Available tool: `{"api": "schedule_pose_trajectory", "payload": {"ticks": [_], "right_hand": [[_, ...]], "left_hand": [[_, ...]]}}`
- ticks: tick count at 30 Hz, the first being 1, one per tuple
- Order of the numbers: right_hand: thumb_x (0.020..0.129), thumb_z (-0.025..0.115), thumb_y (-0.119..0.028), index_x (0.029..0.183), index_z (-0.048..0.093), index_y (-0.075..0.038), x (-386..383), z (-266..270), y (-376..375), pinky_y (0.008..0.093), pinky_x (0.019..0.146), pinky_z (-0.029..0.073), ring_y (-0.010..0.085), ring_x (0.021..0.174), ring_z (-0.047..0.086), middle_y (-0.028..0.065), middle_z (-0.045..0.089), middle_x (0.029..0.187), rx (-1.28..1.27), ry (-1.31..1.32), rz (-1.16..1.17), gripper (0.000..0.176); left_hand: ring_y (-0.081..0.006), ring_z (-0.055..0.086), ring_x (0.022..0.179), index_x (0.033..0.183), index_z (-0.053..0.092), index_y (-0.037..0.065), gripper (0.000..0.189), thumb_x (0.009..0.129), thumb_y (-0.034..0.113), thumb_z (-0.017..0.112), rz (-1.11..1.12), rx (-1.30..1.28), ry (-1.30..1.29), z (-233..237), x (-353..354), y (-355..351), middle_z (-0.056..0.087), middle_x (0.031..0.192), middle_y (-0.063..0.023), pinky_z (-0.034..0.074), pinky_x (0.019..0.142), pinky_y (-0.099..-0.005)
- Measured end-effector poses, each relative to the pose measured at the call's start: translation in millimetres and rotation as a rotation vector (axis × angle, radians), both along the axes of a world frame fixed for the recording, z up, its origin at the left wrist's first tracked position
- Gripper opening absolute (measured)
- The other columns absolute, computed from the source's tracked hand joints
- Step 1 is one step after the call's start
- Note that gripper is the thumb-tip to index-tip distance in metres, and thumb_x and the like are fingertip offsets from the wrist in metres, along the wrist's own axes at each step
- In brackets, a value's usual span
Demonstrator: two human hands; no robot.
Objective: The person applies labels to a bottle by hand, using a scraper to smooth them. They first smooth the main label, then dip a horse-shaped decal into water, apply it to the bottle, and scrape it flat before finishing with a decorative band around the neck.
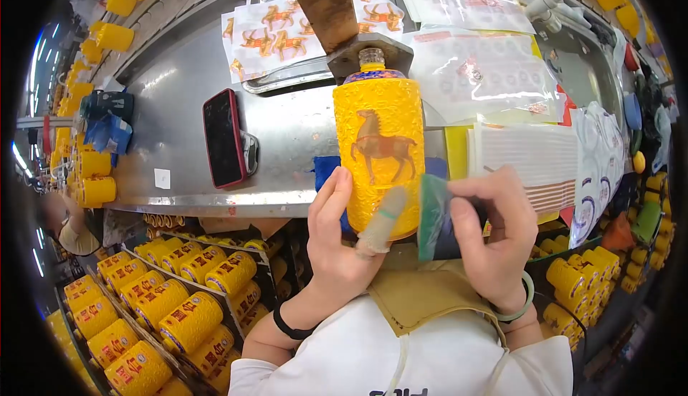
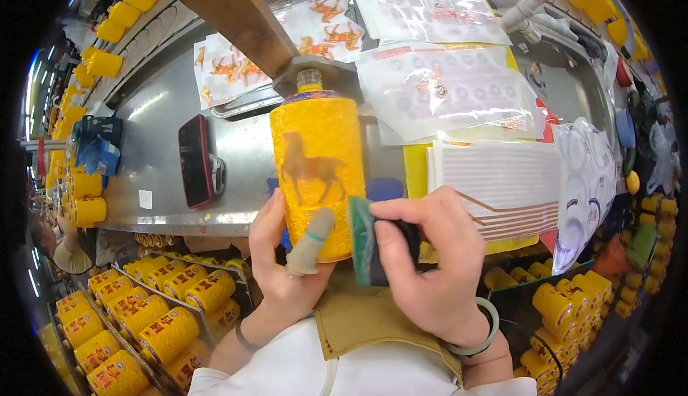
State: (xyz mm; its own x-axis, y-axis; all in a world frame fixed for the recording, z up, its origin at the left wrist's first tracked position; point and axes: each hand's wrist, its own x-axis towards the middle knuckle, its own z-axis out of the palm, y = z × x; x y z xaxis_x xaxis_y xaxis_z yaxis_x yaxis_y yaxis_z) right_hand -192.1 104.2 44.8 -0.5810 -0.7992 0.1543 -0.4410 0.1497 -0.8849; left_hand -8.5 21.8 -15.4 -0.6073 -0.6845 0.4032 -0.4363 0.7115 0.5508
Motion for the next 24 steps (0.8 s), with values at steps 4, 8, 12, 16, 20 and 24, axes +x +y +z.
{"api": "schedule_pose_trajectory", "payload": {"ticks": [4,8,12,16,20,24], "right_hand": [[0.081,0.076,0.005,0.098,0.074,-0.003,11,8,-8,0.0311,0.058,0.044,0.0183,0.068,0.056,0.0073,0.058,0.079,-0.061,0.027,0.135,0.019],[0.081,0.075,0.007,0.097,0.074,-0.002,12,4,-5,0.0303,0.057,0.043,0.0209,0.066,0.056,0.0082,0.057,0.079,0.034,0.024,0.042,0.019],[0.079,0.075,0.008,0.096,0.074,-0.002,11,11,-4,0.0306,0.057,0.043,0.0210,0.065,0.056,0.0087,0.057,0.078,0.019,0.106,0.010,0.020],[0.078,0.076,0.008,0.095,0.074,-0.003,21,17,-14,0.0307,0.054,0.043,0.0212,0.063,0.057,0.0091,0.056,0.078,-0.011,0.218,0.113,0.021],[0.077,0.077,0.008,0.095,0.073,-0.003,27,21,-20,0.0321,0.051,0.043,0.0215,0.061,0.056,0.0093,0.055,0.078,0.028,0.221,0.089,0.021],[0.078,0.078,0.007,0.096,0.072,-0.003,33,16,-27,0.0336,0.051,0.044,0.0237,0.061,0.057,0.0099,0.055,0.078,-0.018,0.238,0.142,0.022]], "left_hand": [[-0.0354,0.061,0.129,0.141,0.057,-0.006,0.069,0.080,0.001,0.087,-0.031,0.036,0.183,-4,-1,-2,0.054,0.145,-0.0225,0.048,0.109,-0.0410],[-0.0337,0.060,0.131,0.144,0.051,-0.010,0.076,0.079,0.001,0.088,-0.070,0.114,0.203,-8,6,-4,0.053,0.147,-0.0225,0.047,0.111,-0.0404],[-0.0421,0.059,0.131,0.125,0.068,-0.004,0.056,0.072,-0.004,0.086,-0.042,0.164,0.286,-11,8,-8,0.057,0.144,-0.0230,0.053,0.106,-0.0433],[-0.0419,0.060,0.130,0.122,0.069,-0.004,0.055,0.071,-0.003,0.088,-0.052,0.159,0.295,-12,9,-10,0.059,0.143,-0.0221,0.053,0.106,-0.0435],[-0.0420,0.061,0.129,0.121,0.069,-0.004,0.054,0.071,-0.002,0.089,-0.061,0.165,0.309,-9,9,-13,0.060,0.142,-0.0222,0.054,0.105,-0.0436],[-0.0395,0.063,0.127,0.128,0.066,-0.006,0.060,0.073,0.000,0.089,-0.058,0.057,0.321,-11,6,-13,0.062,0.140,-0.0227,0.053,0.105,-0.0430]]}}
